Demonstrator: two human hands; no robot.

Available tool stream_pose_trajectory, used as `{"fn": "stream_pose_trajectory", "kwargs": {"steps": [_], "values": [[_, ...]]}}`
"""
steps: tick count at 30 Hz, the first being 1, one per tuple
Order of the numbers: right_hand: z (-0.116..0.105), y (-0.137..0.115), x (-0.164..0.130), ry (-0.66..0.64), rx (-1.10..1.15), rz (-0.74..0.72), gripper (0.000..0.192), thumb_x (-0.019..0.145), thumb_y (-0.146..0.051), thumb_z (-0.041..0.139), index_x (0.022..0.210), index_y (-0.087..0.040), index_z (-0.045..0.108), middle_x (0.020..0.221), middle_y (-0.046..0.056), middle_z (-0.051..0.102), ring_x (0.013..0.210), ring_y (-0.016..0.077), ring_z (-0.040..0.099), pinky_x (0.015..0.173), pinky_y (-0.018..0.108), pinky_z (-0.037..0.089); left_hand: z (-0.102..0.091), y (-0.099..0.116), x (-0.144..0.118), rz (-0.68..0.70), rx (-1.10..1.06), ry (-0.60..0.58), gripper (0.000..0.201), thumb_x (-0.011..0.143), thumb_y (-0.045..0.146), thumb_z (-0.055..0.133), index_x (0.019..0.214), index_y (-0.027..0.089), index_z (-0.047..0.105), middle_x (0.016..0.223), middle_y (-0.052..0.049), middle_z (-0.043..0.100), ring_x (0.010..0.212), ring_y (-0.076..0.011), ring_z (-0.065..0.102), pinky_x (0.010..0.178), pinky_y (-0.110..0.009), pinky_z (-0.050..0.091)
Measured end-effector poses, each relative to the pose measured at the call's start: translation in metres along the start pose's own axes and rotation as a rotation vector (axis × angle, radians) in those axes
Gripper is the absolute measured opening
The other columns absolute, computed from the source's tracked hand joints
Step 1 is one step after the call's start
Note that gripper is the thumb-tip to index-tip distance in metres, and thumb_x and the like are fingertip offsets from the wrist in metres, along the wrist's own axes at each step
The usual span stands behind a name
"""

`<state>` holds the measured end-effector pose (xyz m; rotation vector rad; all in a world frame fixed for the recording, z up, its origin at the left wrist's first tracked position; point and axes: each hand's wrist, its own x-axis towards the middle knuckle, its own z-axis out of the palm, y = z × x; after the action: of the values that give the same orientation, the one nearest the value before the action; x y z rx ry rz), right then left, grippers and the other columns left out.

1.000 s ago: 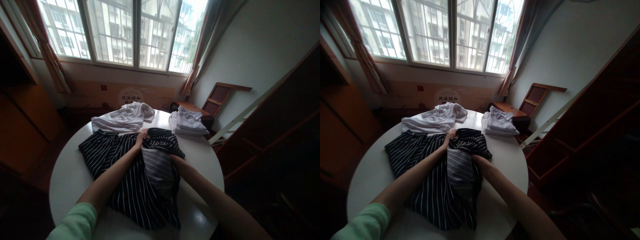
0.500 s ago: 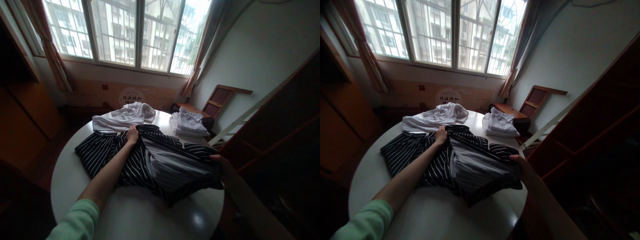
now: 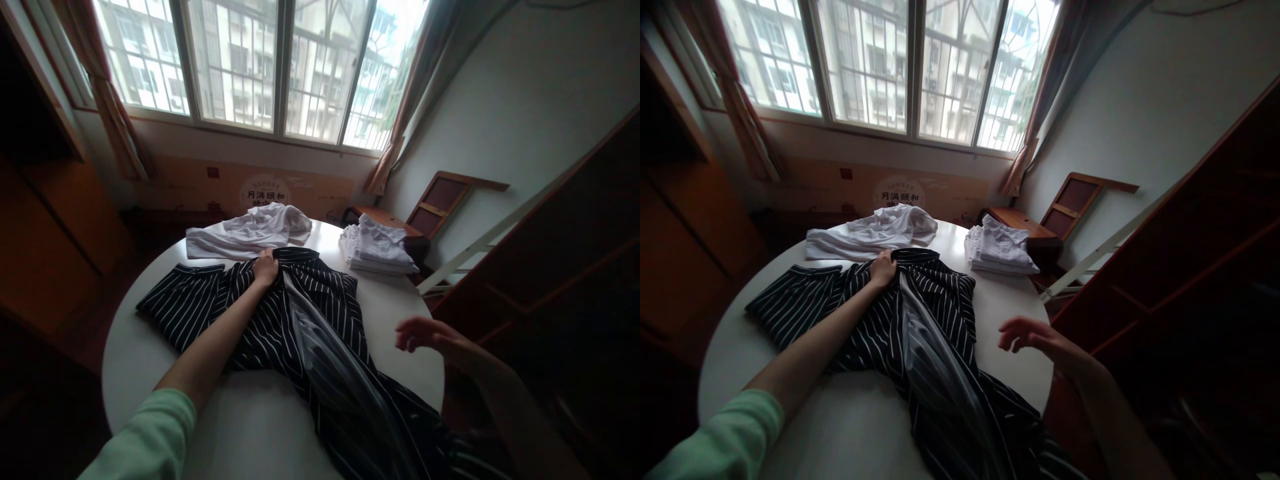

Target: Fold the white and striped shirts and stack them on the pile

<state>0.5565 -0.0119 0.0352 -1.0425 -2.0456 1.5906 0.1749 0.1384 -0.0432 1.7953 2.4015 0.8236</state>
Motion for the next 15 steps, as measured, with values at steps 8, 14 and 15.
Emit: {"fn": "stream_pose_trajectory", "kwargs": {"steps": [8,14,15], "values": [[0.089,-0.001,0.066,0.020,-0.599,0.050,0.021,0.074,-0.034,0.055,0.076,-0.014,0.061,0.076,0.004,0.059,0.065,0.0128,0.049,0.061,0.025,0.042,0.006,-0.007,0.006,0.079,-0.117,0.015,0.031,0.078,0.028,0.046,0.105,0.018,0.056,0.101,-0.011,0.063,0.093,-0.0227,0.059,0.078,-0.030,0.044],[0.162,-0.018,0.057,-0.251,-0.586,-0.181,0.018,0.077,-0.022,0.049,0.084,-0.016,0.064,0.083,0.004,0.064,0.073,0.0139,0.054,0.069,0.023,0.042,0.010,-0.008,0.005,0.355,-0.304,-0.131,0.027,0.070,0.026,0.056,0.095,0.018,0.063,0.090,-0.006,0.067,0.085,-0.0198,0.061,0.076,-0.028,0.045],[0.171,-0.021,0.054,-0.305,-0.590,-0.208,0.018,0.077,-0.021,0.047,0.085,-0.016,0.063,0.083,0.003,0.064,0.074,0.0134,0.054,0.068,0.023,0.042,0.011,-0.008,0.004,0.415,-0.353,-0.172,0.026,0.069,0.025,0.057,0.092,0.018,0.064,0.087,-0.004,0.068,0.083,-0.0188,0.061,0.075,-0.027,0.045]]}}
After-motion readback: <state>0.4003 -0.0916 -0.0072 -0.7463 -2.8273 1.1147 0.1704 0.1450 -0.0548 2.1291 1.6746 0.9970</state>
